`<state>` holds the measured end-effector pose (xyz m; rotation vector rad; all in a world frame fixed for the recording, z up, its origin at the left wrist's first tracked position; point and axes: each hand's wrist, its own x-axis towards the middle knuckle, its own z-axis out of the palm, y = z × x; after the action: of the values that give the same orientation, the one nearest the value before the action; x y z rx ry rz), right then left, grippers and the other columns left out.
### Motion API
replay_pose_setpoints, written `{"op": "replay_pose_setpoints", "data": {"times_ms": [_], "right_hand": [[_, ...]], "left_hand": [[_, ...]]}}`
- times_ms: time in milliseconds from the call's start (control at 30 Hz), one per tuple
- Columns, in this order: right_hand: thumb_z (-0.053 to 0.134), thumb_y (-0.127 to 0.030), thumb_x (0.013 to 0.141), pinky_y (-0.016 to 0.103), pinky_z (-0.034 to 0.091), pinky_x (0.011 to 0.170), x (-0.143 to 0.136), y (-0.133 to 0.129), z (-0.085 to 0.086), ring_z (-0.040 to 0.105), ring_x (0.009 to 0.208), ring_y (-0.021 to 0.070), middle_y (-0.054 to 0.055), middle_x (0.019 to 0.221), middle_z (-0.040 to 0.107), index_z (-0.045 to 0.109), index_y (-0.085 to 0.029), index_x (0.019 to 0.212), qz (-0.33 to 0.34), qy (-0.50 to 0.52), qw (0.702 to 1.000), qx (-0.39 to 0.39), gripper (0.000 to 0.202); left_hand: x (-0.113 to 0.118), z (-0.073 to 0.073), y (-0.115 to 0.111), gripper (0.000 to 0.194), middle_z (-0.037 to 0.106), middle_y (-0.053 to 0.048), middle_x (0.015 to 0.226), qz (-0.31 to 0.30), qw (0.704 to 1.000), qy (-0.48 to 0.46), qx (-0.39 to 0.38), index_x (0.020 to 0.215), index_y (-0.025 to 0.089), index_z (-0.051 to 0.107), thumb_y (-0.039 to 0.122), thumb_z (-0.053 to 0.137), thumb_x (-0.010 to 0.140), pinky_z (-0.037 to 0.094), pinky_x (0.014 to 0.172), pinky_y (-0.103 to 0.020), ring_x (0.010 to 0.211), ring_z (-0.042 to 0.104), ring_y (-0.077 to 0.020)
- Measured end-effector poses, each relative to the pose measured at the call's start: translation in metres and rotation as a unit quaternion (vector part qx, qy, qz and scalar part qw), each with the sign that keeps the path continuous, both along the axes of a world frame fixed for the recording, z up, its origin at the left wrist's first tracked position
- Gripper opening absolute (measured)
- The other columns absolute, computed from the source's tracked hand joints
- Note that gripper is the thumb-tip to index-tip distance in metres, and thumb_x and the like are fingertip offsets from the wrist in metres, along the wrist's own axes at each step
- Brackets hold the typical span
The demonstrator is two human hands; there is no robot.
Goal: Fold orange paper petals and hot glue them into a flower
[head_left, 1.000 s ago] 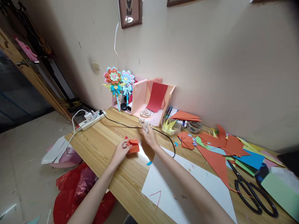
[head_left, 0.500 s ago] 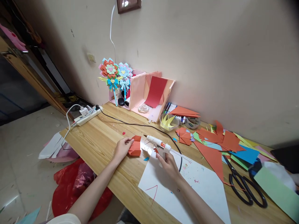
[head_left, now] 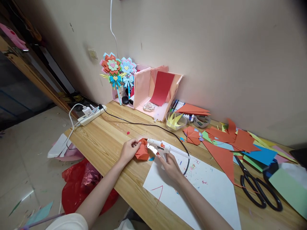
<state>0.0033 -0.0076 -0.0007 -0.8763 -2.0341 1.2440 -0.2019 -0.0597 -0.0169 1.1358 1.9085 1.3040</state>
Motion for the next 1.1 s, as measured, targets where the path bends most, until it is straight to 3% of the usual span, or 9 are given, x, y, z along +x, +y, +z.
{"op": "replay_pose_setpoints", "data": {"times_ms": [400,800,1100], "right_hand": [[0.045,-0.033,0.085,0.038,0.045,0.084,-0.0007,-0.0006,-0.0016,0.060,0.093,0.0254,0.008,0.101,0.067,0.060,-0.019,0.110,-0.014,-0.011,1.000,0.016,0.033],[0.048,-0.035,0.083,0.031,0.048,0.072,0.0005,-0.0009,-0.0081,0.061,0.079,0.0225,0.005,0.079,0.067,0.064,-0.018,0.094,-0.046,-0.001,0.999,0.011,0.026],[0.044,-0.038,0.085,0.037,0.041,0.090,0.0007,-0.0001,-0.0035,0.057,0.101,0.0253,0.009,0.107,0.064,0.058,-0.016,0.110,-0.034,-0.018,0.998,-0.040,0.037]], "left_hand": [[0.0057,0.0030,-0.0012,0.028,0.053,0.002,0.057,-0.014,1.000,-0.005,0.001,0.067,0.015,0.059,0.042,0.056,0.072,0.032,0.049,-0.020,0.050,0.043,-0.0092],[0.0057,0.0022,-0.0019,0.027,0.052,0.002,0.057,-0.015,1.000,-0.002,0.004,0.067,0.015,0.058,0.042,0.055,0.072,0.032,0.049,-0.021,0.051,0.042,-0.0095],[0.0044,0.0037,-0.0019,0.027,0.048,0.003,0.056,-0.006,1.000,-0.007,0.014,0.067,0.015,0.057,0.041,0.055,0.073,0.032,0.049,-0.020,0.050,0.040,-0.0082]]}}
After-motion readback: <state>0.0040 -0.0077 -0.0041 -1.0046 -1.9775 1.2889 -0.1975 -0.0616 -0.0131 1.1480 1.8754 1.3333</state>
